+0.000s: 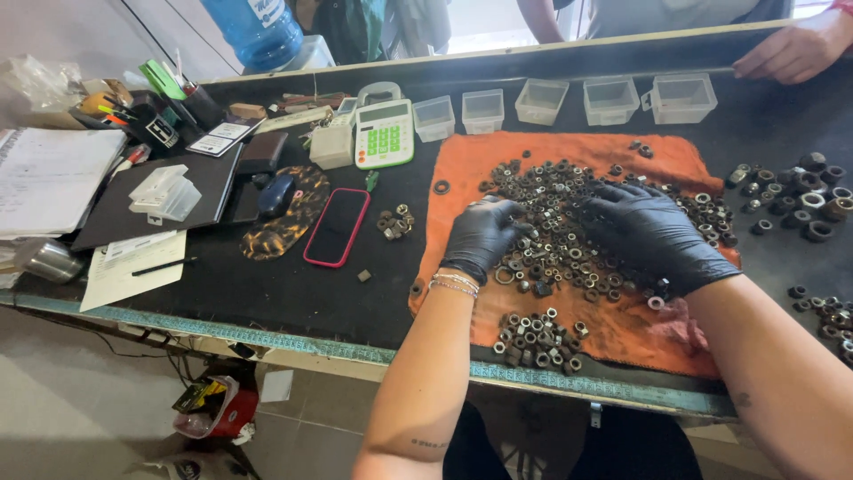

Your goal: The person sorts small metal parts on an orange cloth, picking up individual pieces and placing them into small piles. The person uses both hands to handle the parts and occasionally moves them between piles.

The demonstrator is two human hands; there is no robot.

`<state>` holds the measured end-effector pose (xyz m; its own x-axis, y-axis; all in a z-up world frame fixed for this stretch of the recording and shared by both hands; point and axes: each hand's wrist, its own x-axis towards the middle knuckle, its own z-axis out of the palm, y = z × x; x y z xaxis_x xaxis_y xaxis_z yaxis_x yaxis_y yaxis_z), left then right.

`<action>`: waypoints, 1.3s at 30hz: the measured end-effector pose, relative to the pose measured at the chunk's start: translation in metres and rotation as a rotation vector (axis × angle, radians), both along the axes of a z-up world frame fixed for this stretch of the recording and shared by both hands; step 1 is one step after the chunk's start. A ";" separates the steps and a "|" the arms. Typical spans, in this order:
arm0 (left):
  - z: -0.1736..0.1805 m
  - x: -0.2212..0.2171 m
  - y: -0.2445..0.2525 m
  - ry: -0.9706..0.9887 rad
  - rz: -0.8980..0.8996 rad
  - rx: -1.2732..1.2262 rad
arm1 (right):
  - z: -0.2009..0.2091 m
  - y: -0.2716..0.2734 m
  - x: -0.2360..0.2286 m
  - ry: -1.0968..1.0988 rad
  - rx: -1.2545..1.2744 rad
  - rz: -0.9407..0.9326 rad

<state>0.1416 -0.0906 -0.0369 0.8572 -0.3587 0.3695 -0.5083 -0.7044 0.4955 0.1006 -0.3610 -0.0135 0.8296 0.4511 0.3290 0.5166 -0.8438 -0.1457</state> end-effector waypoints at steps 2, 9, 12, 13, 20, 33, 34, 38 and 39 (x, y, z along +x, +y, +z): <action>0.007 -0.006 -0.004 0.053 -0.071 -0.049 | -0.008 -0.008 0.008 -0.153 0.033 0.071; -0.010 0.001 -0.003 -0.006 -0.160 0.037 | 0.008 -0.001 0.002 0.374 0.130 0.147; -0.001 -0.004 0.000 0.161 -0.082 -0.092 | 0.001 -0.004 0.001 0.189 0.131 0.214; 0.003 -0.006 0.000 0.260 -0.022 -0.169 | 0.001 -0.003 0.000 0.150 0.113 0.163; -0.011 0.011 0.014 -0.048 0.143 -0.163 | -0.008 -0.018 0.009 -0.003 -0.092 -0.089; -0.026 0.018 0.010 -0.017 0.103 0.173 | -0.022 -0.016 0.012 0.135 0.067 0.189; -0.028 0.019 0.009 -0.020 0.091 0.163 | -0.021 -0.014 0.011 0.131 0.109 0.233; -0.016 0.006 0.005 -0.011 0.003 0.033 | -0.012 -0.013 0.008 0.220 0.160 0.131; -0.021 0.008 0.005 0.030 -0.047 -0.037 | -0.011 -0.013 0.008 0.174 0.177 0.132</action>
<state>0.1498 -0.0860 -0.0580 0.8508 -0.3851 0.3575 -0.5246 -0.6615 0.5360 0.1087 -0.3740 -0.0241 0.8184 0.5070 0.2704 0.5746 -0.7244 -0.3809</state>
